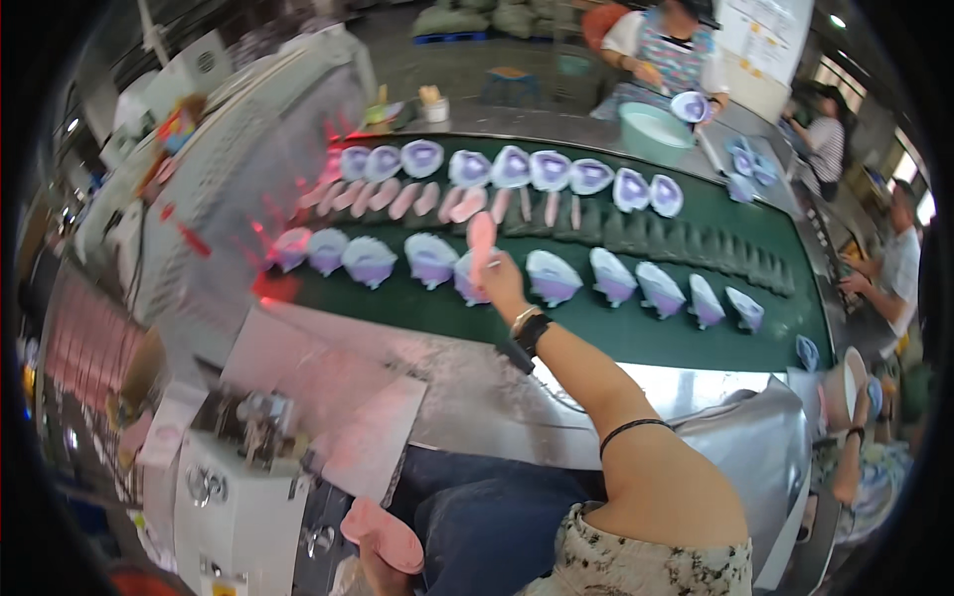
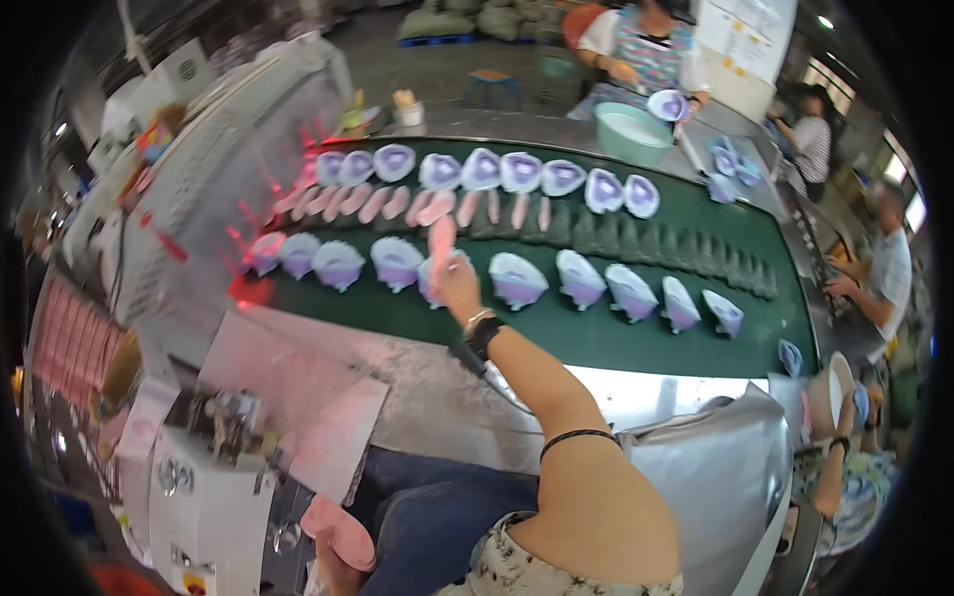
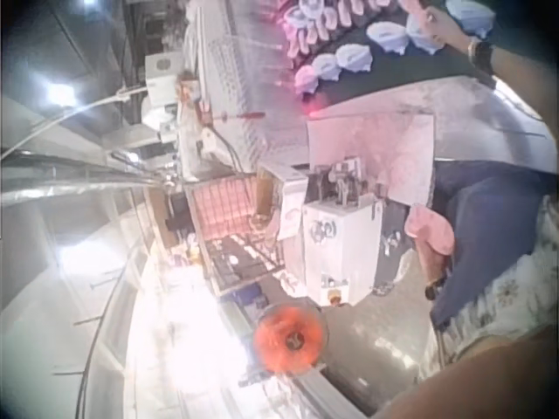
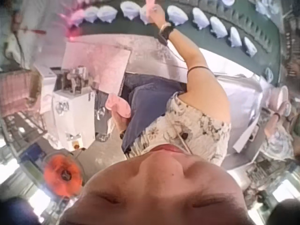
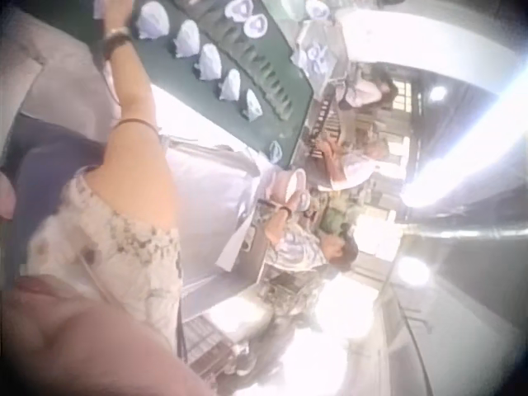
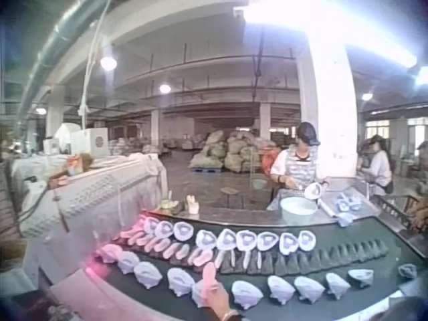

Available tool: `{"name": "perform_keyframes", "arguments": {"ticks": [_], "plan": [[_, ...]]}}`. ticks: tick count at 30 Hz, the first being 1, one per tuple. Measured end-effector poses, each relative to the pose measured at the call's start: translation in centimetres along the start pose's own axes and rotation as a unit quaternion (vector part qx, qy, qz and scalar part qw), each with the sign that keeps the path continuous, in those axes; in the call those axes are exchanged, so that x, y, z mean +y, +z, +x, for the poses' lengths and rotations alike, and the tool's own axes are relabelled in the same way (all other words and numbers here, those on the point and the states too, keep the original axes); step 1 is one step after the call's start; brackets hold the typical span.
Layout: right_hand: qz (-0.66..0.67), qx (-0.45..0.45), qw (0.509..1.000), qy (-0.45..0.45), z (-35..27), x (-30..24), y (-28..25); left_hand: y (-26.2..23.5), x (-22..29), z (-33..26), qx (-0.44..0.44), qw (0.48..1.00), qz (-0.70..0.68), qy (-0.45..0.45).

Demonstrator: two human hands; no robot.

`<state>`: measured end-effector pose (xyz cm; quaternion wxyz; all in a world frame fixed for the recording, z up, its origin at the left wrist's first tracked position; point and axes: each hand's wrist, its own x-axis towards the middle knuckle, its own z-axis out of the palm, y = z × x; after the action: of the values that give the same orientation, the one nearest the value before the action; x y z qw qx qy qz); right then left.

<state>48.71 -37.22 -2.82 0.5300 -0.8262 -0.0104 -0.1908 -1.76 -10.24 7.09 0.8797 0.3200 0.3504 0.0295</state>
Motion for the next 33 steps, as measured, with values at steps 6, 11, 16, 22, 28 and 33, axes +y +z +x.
{"name": "perform_keyframes", "arguments": {"ticks": [6, 11, 16, 22, 28, 33], "plan": [[-0.238, 0.175, 0.955, 0.036, 6.5, 10.5, -18.9, 0.9, 0.1, 2.0, -0.079, 0.993, -0.019, -0.09], [-0.227, 0.072, 0.968, 0.077, 9.4, 13.3, -21.5, 3.8, 0.9, 1.7, -0.018, 0.991, 0.012, -0.134], [-0.021, 0.108, 0.993, -0.033, 6.0, 2.7, -8.1, -1.2, -0.3, 2.8, -0.008, 0.984, -0.003, -0.179], [0.097, -0.537, 0.836, -0.05, -18.0, -14.6, 0.1, 2.2, 0.8, 4.3, -0.026, 0.997, 0.071, -0.025], [0.183, -0.573, 0.799, -0.023, -28.7, -21.0, 2.3, 1.0, 0.5, 3.7, 0.118, 0.992, 0.026, 0.047], [0.307, -0.503, 0.803, 0.086, -26.4, -19.9, 12.8, -2.8, 0.4, 1.1, 0.062, 0.989, -0.129, 0.023]]}}
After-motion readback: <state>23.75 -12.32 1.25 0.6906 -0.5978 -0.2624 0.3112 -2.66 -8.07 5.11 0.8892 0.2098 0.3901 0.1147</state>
